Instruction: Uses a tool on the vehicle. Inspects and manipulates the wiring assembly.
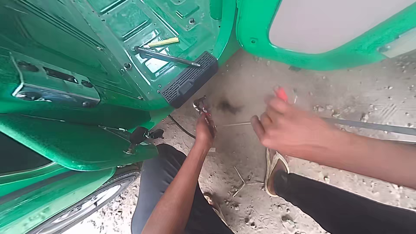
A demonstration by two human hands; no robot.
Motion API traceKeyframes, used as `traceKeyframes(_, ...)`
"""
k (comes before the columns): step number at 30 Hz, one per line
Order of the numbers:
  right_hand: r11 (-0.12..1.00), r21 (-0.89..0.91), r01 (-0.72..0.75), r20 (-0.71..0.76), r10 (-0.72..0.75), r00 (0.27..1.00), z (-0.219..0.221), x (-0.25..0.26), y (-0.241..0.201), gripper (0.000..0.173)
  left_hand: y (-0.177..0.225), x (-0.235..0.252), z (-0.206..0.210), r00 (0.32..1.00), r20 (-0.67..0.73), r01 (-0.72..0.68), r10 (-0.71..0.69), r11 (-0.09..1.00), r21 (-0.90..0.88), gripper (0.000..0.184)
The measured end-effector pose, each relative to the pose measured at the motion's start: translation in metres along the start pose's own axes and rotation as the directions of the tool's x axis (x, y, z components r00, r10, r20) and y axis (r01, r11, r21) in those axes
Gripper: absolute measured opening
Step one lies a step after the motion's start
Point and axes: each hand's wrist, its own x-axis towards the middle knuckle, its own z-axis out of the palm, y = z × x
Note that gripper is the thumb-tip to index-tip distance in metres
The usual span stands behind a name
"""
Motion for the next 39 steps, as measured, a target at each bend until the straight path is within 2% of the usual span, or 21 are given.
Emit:
traceKeyframes(1, 0.986, -0.163, 0.025, -0.093, -0.041, 0.995, 0.002, 0.004, 0.003, 0.02, 0.004, 0.0, -0.001, 0.999, 0.009, 0.034, -0.034, 0.998, -0.045, 0.049)
traceKeyframes(3, 0.942, -0.335, 0.013, -0.289, -0.116, 0.95, 0.005, 0.014, 0.011, 0.025, 0.008, -0.005, -0.002, 0.993, 0.048, 0.11, -0.104, 0.983, -0.144, 0.05)
traceKeyframes(6, 0.951, -0.309, 0.007, -0.572, -0.192, 0.797, 0.002, 0.034, 0.027, 0.029, 0.018, -0.013, 0.003, 0.977, 0.16, 0.18, -0.139, 0.942, -0.283, 0.055)
traceKeyframes(10, 0.965, -0.262, -0.026, -0.773, -0.194, 0.604, -0.018, 0.071, 0.036, 0.025, 0.03, -0.022, 0.005, 0.974, 0.209, 0.17, -0.089, 0.895, -0.413, 0.057)
traceKeyframes(14, 0.989, -0.028, -0.148, -0.95, 0.02, 0.313, -0.018, 0.099, 0.026, 0.012, 0.046, -0.032, 0.006, 0.966, 0.255, 0.161, -0.035, 0.857, -0.49, 0.061)
traceKeyframes(16, 0.976, 0.125, -0.181, -0.964, 0.162, 0.211, -0.007, 0.106, 0.02, 0.015, 0.049, -0.031, 0.002, 0.967, 0.252, 0.167, -0.046, 0.858, -0.486, 0.06)
traceKeyframes(18, 0.949, 0.304, -0.083, -0.939, 0.313, 0.14, 0.003, 0.116, 0.012, 0.015, 0.048, -0.028, -0.002, 0.965, 0.255, 0.176, -0.057, 0.863, -0.474, 0.059)
traceKeyframes(21, 0.782, 0.59, 0.204, -0.806, 0.585, 0.091, 0.012, 0.132, -0.008, 0.015, 0.043, -0.029, -0.004, 0.975, 0.215, 0.155, -0.056, 0.866, -0.475, 0.056)
traceKeyframes(23, 0.548, 0.701, 0.455, -0.641, 0.765, 0.065, 0.011, 0.144, -0.02, 0.019, 0.043, -0.027, -0.005, 0.98, 0.197, 0.131, -0.039, 0.867, -0.48, 0.056)
traceKeyframes(25, 0.3, 0.683, 0.666, -0.444, 0.894, 0.053, 0.007, 0.154, -0.032, 0.013, 0.044, -0.025, -0.006, 0.985, 0.168, 0.112, -0.037, 0.878, -0.465, 0.055)
traceKeyframes(26, 0.218, 0.646, 0.731, -0.358, 0.933, 0.038, 0.006, 0.157, -0.036, 0.016, 0.043, -0.025, -0.005, 0.988, 0.152, 0.107, -0.041, 0.881, -0.46, 0.054)
traceKeyframes(27, 0.158, 0.607, 0.779, -0.28, 0.96, 0.024, 0.005, 0.158, -0.038, 0.024, 0.043, -0.025, -0.004, 0.989, 0.142, 0.106, -0.046, 0.884, -0.455, 0.053)
traceKeyframes(29, 0.045, 0.549, 0.834, -0.147, 0.988, 0.044, 0.005, 0.155, -0.036, 0.041, 0.042, -0.026, -0.001, 0.99, 0.131, 0.102, -0.048, 0.891, -0.442, 0.052)
traceKeyframes(30, 0.002, 0.524, 0.852, -0.106, 0.992, 0.063, 0.006, 0.153, -0.035, 0.041, 0.042, -0.027, -0.001, 0.99, 0.137, 0.101, -0.045, 0.895, -0.435, 0.052)
traceKeyframes(31, -0.023, 0.5, 0.866, -0.084, 0.994, 0.075, 0.008, 0.152, -0.035, 0.033, 0.042, -0.027, -0.002, 0.988, 0.15, 0.102, -0.041, 0.898, -0.428, 0.053)
traceKeyframes(33, -0.074, 0.468, 0.881, -0.104, 0.985, 0.138, 0.01, 0.149, -0.036, 0.02, 0.041, -0.027, -0.006, 0.982, 0.184, 0.107, -0.031, 0.902, -0.419, 0.053)
traceKeyframes(35, -0.099, 0.472, 0.876, -0.145, 0.972, 0.188, 0.012, 0.149, -0.035, 0.018, 0.04, -0.028, -0.009, 0.975, 0.223, 0.105, -0.012, 0.906, -0.409, 0.052)
traceKeyframes(39, -0.066, 0.546, 0.835, -0.119, 0.981, 0.155, 0.01, 0.156, -0.038, 0.03, 0.037, -0.029, -0.009, 0.974, 0.227, 0.114, -0.024, 0.912, -0.394, 0.052)
